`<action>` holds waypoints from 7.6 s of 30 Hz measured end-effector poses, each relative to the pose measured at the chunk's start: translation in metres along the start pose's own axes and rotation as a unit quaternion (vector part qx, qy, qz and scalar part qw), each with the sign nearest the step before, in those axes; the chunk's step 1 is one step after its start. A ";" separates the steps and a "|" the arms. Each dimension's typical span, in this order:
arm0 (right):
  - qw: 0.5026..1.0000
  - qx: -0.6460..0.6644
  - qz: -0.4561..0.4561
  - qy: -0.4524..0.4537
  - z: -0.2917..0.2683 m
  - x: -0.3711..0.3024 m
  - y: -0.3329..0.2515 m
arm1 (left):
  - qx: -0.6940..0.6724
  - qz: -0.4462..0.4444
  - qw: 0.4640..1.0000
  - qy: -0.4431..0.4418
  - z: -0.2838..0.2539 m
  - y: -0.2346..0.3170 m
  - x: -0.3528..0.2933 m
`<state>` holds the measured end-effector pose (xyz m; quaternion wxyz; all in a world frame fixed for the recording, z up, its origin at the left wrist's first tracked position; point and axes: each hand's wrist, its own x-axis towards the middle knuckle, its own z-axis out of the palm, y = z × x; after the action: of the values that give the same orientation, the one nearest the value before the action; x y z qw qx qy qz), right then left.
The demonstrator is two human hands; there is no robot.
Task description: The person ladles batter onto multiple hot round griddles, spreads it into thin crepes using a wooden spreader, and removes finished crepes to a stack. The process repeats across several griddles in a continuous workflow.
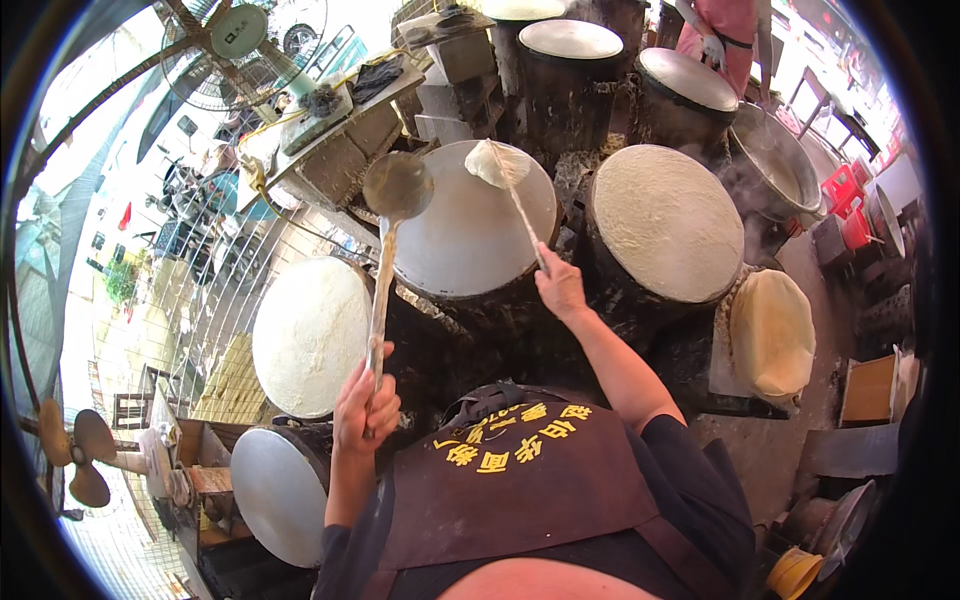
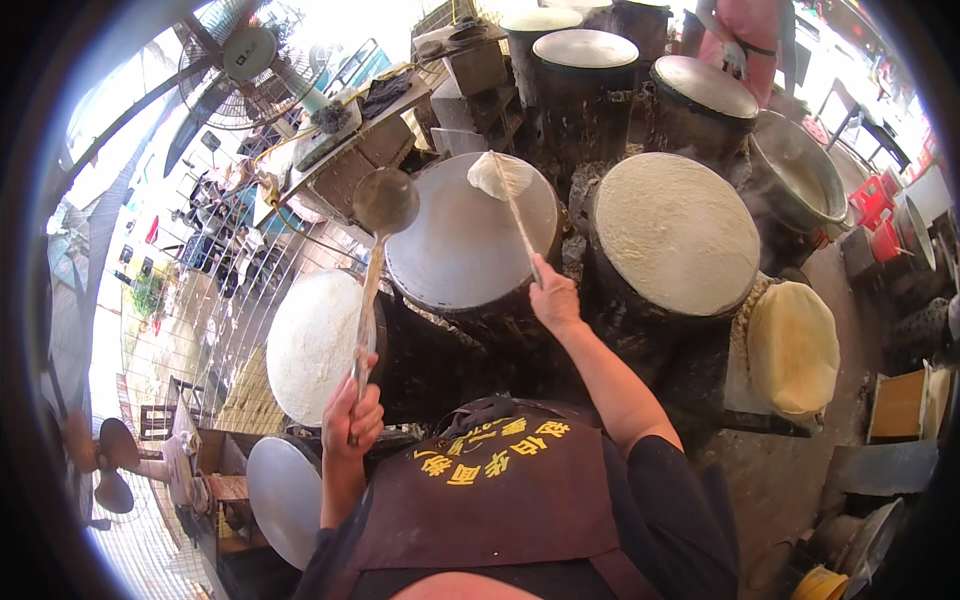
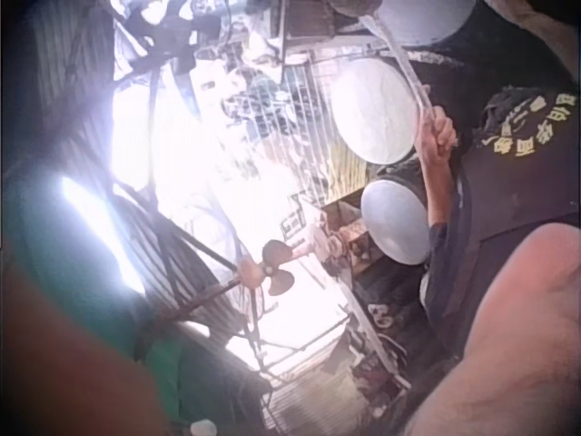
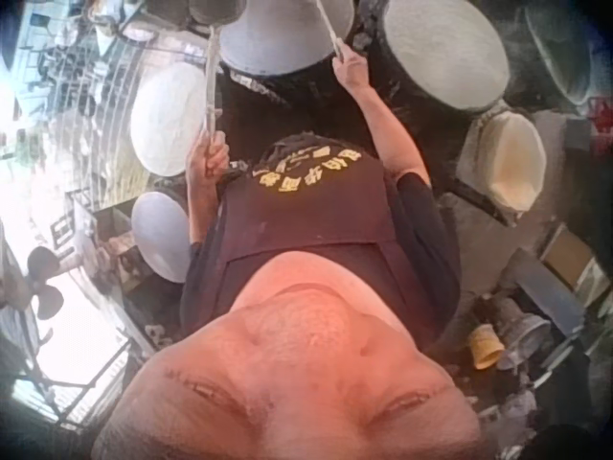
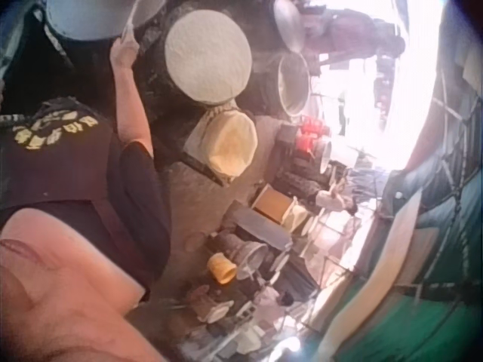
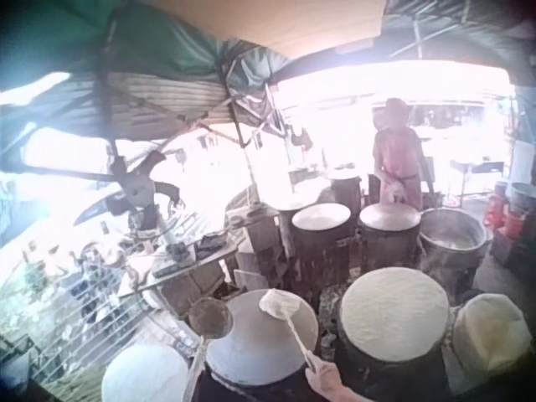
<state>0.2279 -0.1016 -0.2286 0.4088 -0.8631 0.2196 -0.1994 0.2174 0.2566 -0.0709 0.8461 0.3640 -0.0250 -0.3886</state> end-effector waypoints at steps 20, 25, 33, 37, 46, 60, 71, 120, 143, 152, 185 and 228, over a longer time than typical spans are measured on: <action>0.993 -0.107 0.042 -0.024 0.045 0.054 -0.036 | -0.089 0.100 0.990 -0.047 -0.023 0.009 -0.095; 0.991 -0.112 -0.024 -0.066 0.050 0.068 -0.035 | -0.072 0.098 0.992 -0.037 -0.027 0.007 -0.094; 0.988 -0.121 -0.036 -0.084 0.042 0.087 -0.027 | -0.089 0.105 0.990 -0.018 -0.017 -0.001 -0.085; 0.983 -0.092 -0.093 -0.127 0.054 0.079 -0.036 | -0.102 0.111 0.988 -0.023 -0.002 -0.005 -0.076; 0.975 -0.090 -0.088 -0.181 0.010 0.132 -0.021 | -0.080 0.156 0.984 0.010 0.034 -0.030 -0.063; 0.942 0.003 -0.051 -0.332 0.005 0.151 -0.028 | -0.048 0.216 0.974 0.045 0.073 -0.042 -0.075; 0.952 -0.005 -0.168 -0.256 0.015 0.189 0.009 | -0.059 0.244 0.964 0.087 0.080 -0.051 -0.080; 0.895 -0.093 -0.289 -0.327 -0.012 0.240 -0.005 | -0.034 0.260 0.957 0.125 0.104 -0.062 -0.069; 0.912 -0.167 -0.220 -0.305 -0.172 0.160 0.067 | -0.089 0.217 0.970 0.069 0.093 -0.067 -0.062; 0.856 0.299 0.154 -0.392 -0.039 -0.027 -0.044 | -0.059 0.185 0.979 0.066 0.060 -0.032 -0.080; 0.989 0.017 -0.043 -0.142 -0.055 -0.084 0.018 | -0.128 0.074 0.989 -0.021 0.005 -0.006 -0.116; 0.994 -0.076 0.026 -0.073 -0.044 0.031 0.042 | -0.077 0.103 0.990 0.062 0.081 -0.034 -0.064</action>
<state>0.2212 -0.1695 -0.2308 0.3621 -0.8977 0.2265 -0.1080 0.1246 0.2367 -0.0178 0.9072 0.3165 0.0205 -0.2765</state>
